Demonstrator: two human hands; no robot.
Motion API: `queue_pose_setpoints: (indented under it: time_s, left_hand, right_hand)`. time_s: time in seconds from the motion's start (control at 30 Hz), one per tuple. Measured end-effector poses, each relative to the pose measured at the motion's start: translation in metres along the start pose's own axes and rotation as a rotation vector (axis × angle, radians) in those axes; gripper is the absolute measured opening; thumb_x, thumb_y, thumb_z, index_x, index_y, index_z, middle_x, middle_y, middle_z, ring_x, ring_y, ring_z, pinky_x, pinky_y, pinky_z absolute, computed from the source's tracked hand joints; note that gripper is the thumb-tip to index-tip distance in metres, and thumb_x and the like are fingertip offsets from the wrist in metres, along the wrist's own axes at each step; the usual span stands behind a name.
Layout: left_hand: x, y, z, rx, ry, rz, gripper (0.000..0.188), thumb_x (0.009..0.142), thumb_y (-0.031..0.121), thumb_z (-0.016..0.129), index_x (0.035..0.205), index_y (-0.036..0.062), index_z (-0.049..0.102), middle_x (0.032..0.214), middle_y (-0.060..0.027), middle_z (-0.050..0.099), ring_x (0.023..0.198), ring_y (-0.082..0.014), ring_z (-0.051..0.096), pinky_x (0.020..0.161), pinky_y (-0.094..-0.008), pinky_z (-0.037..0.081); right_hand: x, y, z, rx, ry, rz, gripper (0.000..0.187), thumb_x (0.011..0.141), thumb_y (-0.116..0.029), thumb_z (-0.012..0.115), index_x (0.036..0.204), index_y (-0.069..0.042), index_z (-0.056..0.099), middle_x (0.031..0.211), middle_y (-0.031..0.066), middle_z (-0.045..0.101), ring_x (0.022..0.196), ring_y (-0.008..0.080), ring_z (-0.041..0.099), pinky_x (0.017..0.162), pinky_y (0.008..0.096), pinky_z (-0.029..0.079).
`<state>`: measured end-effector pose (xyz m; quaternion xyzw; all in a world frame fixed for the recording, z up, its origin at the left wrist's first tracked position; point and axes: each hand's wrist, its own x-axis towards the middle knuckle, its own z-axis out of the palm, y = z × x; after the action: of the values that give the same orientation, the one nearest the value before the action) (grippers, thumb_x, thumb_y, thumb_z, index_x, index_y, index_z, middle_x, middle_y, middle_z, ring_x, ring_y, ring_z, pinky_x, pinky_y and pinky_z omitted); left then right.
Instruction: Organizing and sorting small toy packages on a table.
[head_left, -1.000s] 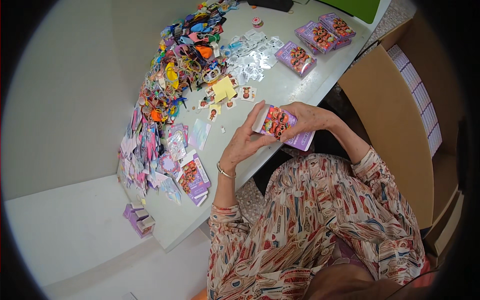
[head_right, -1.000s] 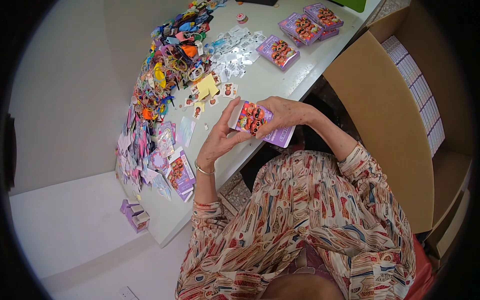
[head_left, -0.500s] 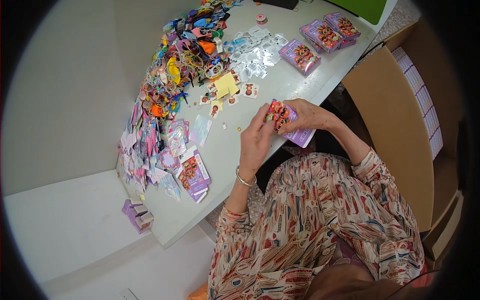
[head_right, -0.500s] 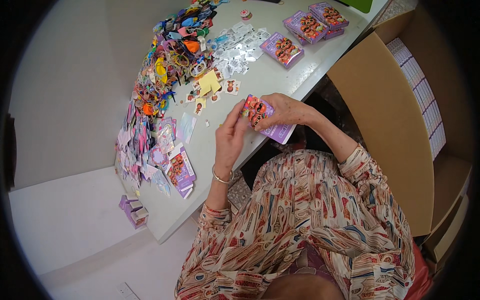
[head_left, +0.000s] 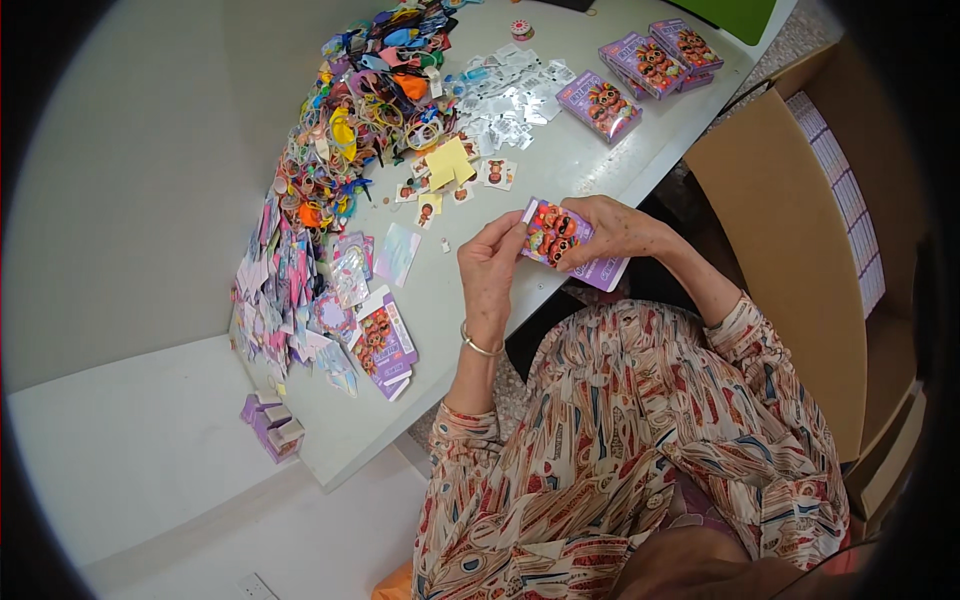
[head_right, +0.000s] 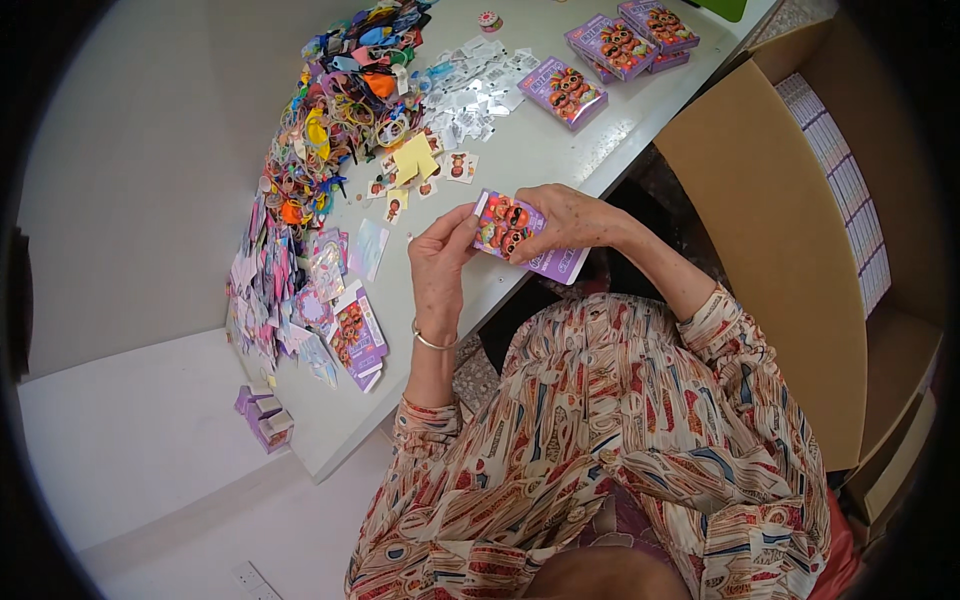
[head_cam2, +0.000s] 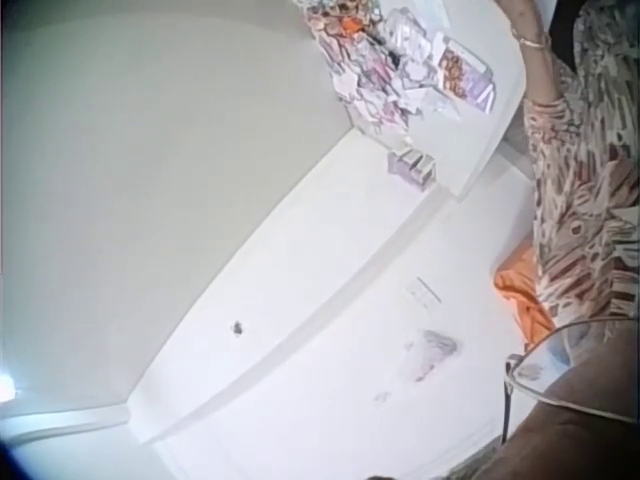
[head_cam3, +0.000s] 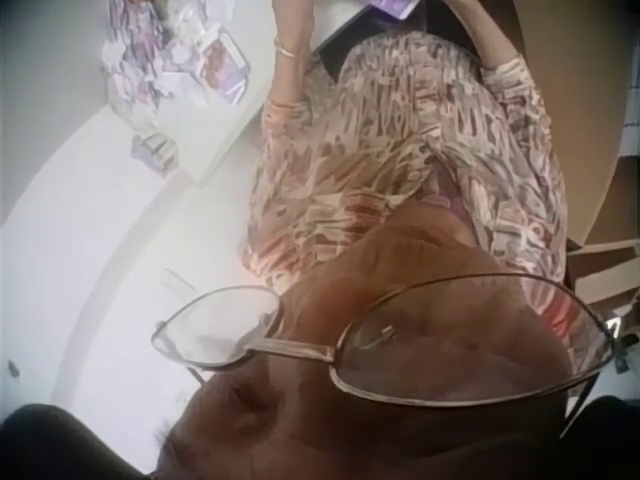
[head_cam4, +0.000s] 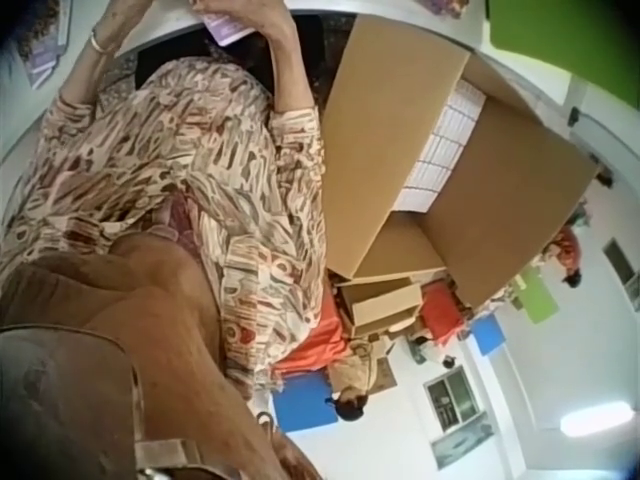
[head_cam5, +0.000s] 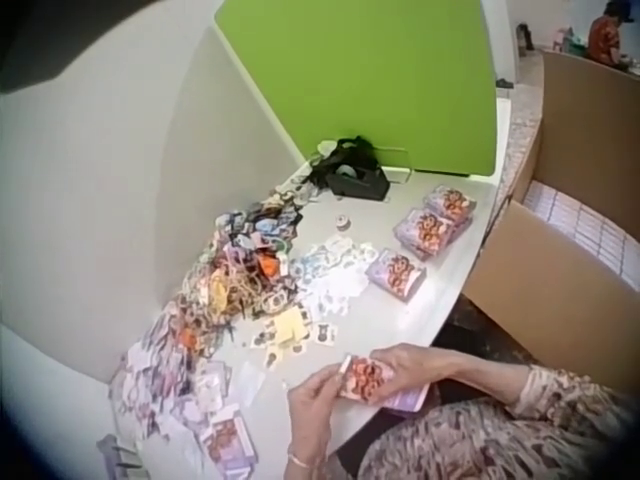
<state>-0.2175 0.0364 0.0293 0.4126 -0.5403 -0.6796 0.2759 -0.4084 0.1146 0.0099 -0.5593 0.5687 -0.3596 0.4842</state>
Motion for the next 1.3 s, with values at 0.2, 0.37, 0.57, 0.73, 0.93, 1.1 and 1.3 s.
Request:
queue_pose_setpoints:
  time_s: [0.2,0.37,0.57,0.73,0.93,1.1,1.3]
  left_hand:
    - [-0.018,-0.007,0.011,0.428,0.004,0.280,0.027,0.093,0.003,0.054,0.117,-0.0003,0.063,0.098,-0.0041,0.069,0.081,-0.0050,0.058,0.070,-0.0194,0.046]
    - [-0.013,-0.030,0.005,0.336,-0.009,0.350,0.029,0.092,0.002,0.054,0.120,-0.0006,0.061,0.101,-0.0045,0.068,0.084,-0.0056,0.058,0.073,-0.0203,0.046]
    - [0.007,-0.004,-0.001,-0.095,-0.101,0.012,0.023,0.090,0.001,0.057,0.112,-0.0010,0.062,0.101,-0.0066,0.068,0.087,-0.0087,0.062,0.078,-0.0233,0.050]
    - [0.021,0.006,-0.006,-0.555,-0.076,-0.126,0.020,0.090,0.006,0.060,0.109,0.0012,0.061,0.099,-0.0077,0.067,0.081,-0.0121,0.063,0.074,-0.0238,0.052]
    - [0.037,-0.010,0.013,-0.077,-0.099,0.007,0.026,0.091,0.013,0.063,0.114,0.0019,0.063,0.092,-0.0046,0.067,0.072,-0.0118,0.061,0.063,-0.0235,0.049]
    - [0.078,-0.021,-0.023,1.023,0.295,0.647,0.029,0.083,0.022,0.070,0.103,0.0012,0.064,0.100,-0.0132,0.061,0.093,-0.0273,0.056,0.079,-0.0389,0.045]
    - [0.098,-0.031,-0.012,1.158,0.432,0.651,0.024,0.077,0.021,0.073,0.090,0.0030,0.064,0.092,-0.0120,0.060,0.087,-0.0298,0.054,0.077,-0.0392,0.044]
  right_hand:
    - [-0.002,-0.001,0.000,-0.031,0.031,0.012,0.057,0.063,-0.041,0.082,0.093,0.002,0.059,0.086,0.0180,0.063,0.081,0.0284,0.063,0.075,0.0376,0.048]
    - [-0.001,0.002,0.003,-0.086,0.031,-0.070,0.058,0.065,-0.040,0.081,0.097,0.002,0.057,0.086,0.0187,0.063,0.083,0.0290,0.063,0.076,0.0376,0.048]
    - [-0.007,-0.015,-0.010,-0.017,0.042,0.097,0.071,0.070,-0.038,0.080,0.121,-0.001,0.047,0.090,0.0131,0.064,0.083,0.0210,0.061,0.074,0.0343,0.047]
    - [-0.015,-0.004,-0.024,0.235,0.077,-0.344,0.092,0.071,-0.037,0.081,0.140,-0.004,0.029,0.128,0.0152,0.048,0.118,0.0239,0.049,0.098,0.0330,0.040]
    - [-0.015,-0.006,0.000,0.016,0.454,-0.177,0.090,0.064,-0.029,0.082,0.136,0.001,0.036,0.126,0.0182,0.051,0.117,0.0263,0.052,0.100,0.0381,0.041]
    - [-0.027,-0.013,-0.016,-0.328,0.535,-0.045,0.080,0.070,-0.031,0.073,0.132,0.003,0.037,0.117,0.0208,0.053,0.108,0.0341,0.054,0.093,0.0388,0.044]
    - [-0.036,-0.009,-0.018,-0.619,0.568,-0.102,0.080,0.068,-0.027,0.071,0.133,0.004,0.035,0.112,0.0220,0.053,0.105,0.0378,0.052,0.089,0.0429,0.044]
